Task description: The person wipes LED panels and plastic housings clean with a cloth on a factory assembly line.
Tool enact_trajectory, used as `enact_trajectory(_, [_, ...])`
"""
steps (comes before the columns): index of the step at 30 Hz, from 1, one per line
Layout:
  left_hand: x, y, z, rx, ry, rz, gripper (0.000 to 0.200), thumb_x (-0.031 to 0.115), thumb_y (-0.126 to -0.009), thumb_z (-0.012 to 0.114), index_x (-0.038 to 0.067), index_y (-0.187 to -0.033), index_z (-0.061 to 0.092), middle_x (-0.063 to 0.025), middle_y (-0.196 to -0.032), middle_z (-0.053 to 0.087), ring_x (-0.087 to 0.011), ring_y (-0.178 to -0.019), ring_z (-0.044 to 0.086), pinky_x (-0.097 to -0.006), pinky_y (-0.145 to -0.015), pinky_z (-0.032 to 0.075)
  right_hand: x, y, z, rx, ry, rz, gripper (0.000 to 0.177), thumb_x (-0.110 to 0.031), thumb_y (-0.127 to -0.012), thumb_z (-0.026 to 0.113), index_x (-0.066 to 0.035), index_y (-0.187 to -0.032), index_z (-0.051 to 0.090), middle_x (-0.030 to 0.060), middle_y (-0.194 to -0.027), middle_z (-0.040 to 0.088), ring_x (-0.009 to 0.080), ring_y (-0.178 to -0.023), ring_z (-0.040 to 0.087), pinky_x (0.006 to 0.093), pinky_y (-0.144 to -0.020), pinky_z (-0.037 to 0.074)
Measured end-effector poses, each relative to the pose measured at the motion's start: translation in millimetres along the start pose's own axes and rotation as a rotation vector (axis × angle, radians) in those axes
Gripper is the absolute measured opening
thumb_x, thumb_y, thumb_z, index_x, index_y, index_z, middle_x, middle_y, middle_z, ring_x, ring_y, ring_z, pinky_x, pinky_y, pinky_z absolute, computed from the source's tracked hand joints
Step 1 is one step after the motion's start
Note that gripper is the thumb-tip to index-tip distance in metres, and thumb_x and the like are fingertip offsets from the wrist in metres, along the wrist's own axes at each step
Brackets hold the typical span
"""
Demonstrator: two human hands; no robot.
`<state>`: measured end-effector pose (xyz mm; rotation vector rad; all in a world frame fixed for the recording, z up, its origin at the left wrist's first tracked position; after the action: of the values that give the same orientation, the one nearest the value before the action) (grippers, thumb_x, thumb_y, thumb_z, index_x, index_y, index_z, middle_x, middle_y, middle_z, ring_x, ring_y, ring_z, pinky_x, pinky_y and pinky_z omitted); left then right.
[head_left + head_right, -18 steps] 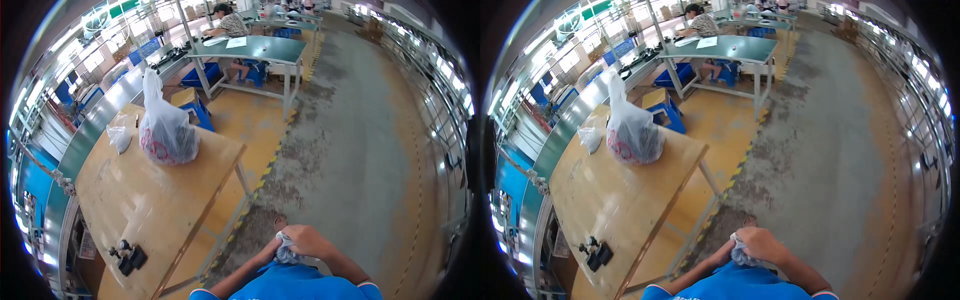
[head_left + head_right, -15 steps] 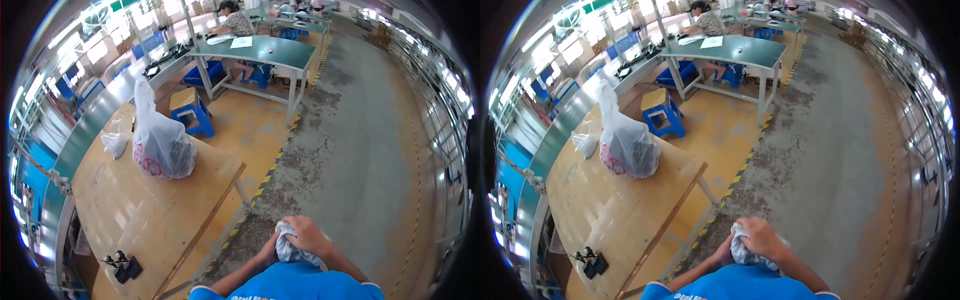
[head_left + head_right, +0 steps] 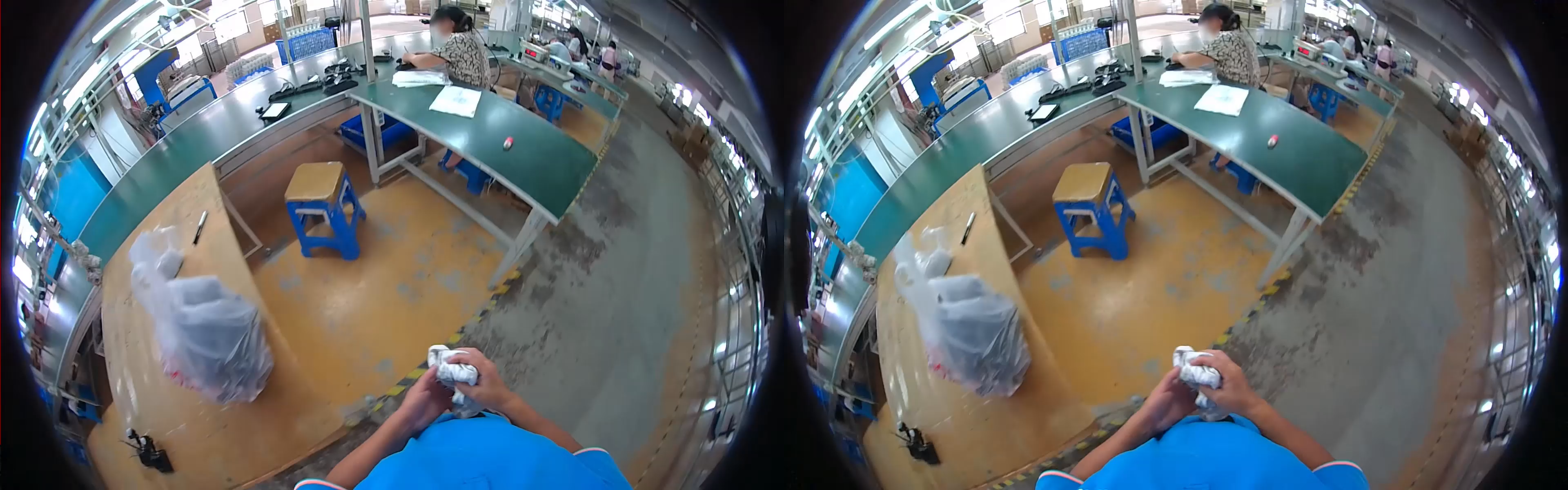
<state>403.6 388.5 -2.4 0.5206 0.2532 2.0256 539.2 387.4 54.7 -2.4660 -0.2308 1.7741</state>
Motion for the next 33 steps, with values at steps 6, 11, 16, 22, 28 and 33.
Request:
enact_trajectory(6, [97, -69, -9, 0.451, -0.162, 0.312, 0.042, 0.030, -0.092, 0.045, 0.004, -0.124, 0.039, -0.0169, -0.109, 0.055, -0.0286, -0.098, 0.056, -0.0397, -0.081, 0.048, 55, -164, -59, -0.116, -0.032, 0.049, 0.042, -0.003, -0.071, 0.064, -0.006, -0.111, 0.053, 0.0141, -0.114, 0.049, 0.0287, -0.110, 0.048, 0.0353, -0.092, 0.039])
enact_trajectory(11, [178, -93, -81, 0.634, 0.074, 0.530, 0.034, 0.025, -0.089, 0.048, 0.006, -0.117, 0.045, -0.0118, -0.094, 0.058, -0.0266, -0.088, 0.058, -0.0398, -0.075, 0.050, 102, -296, -47, -0.211, -0.056, 0.034, 0.043, -0.003, -0.073, 0.062, -0.006, -0.115, 0.049, 0.0144, -0.115, 0.047, 0.0299, -0.110, 0.046, 0.0353, -0.095, 0.037])
enact_trajectory(16, [298, -137, -138, 0.692, 0.488, 0.617, 0.018, 0.020, -0.085, 0.049, 0.010, -0.099, 0.054, -0.0053, -0.082, 0.057, -0.0223, -0.078, 0.056, -0.0364, -0.069, 0.048, 129, -437, -24, -0.260, -0.043, 0.014, 0.046, -0.004, -0.073, 0.064, -0.006, -0.115, 0.049, 0.0145, -0.115, 0.047, 0.0293, -0.112, 0.045, 0.0363, -0.096, 0.036])
enact_trajectory(22, [470, -211, -118, 0.612, 0.322, 0.589, 0.021, 0.022, -0.088, 0.051, 0.009, -0.105, 0.052, -0.0063, -0.084, 0.058, -0.0220, -0.078, 0.057, -0.0339, -0.070, 0.048, 155, -585, -15, -0.147, -0.085, 0.053, 0.046, -0.004, -0.072, 0.065, -0.004, -0.114, 0.048, 0.0136, -0.115, 0.046, 0.0271, -0.110, 0.045, 0.0347, -0.096, 0.035])
enact_trajectory(28, [627, -279, -104, 0.615, 0.058, 0.632, 0.023, 0.020, -0.090, 0.048, 0.007, -0.109, 0.049, -0.0067, -0.089, 0.059, -0.0205, -0.080, 0.058, -0.0323, -0.069, 0.048, 197, -732, -15, -0.083, -0.264, 0.237, 0.044, -0.001, -0.074, 0.061, -0.004, -0.115, 0.047, 0.0093, -0.113, 0.046, 0.0192, -0.107, 0.046, 0.0308, -0.093, 0.037])
enact_trajectory(33, [743, -305, -144, 0.786, -0.119, 0.763, 0.023, 0.017, -0.091, 0.044, 0.006, -0.111, 0.048, -0.0077, -0.088, 0.059, -0.0190, -0.077, 0.060, -0.0304, -0.067, 0.050, 210, -879, -8, -0.101, -0.380, 0.204, 0.040, -0.001, -0.077, 0.058, -0.004, -0.116, 0.047, 0.0073, -0.111, 0.048, 0.0156, -0.105, 0.047, 0.0286, -0.090, 0.038])
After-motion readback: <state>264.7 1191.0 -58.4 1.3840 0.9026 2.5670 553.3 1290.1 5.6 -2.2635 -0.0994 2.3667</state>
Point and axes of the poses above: each hand's wrist, its own y-axis away from the middle knuckle, its own z-axis out of the palm, x = y × z, the point moved 3 cm from there along -y, towards the middle knuckle
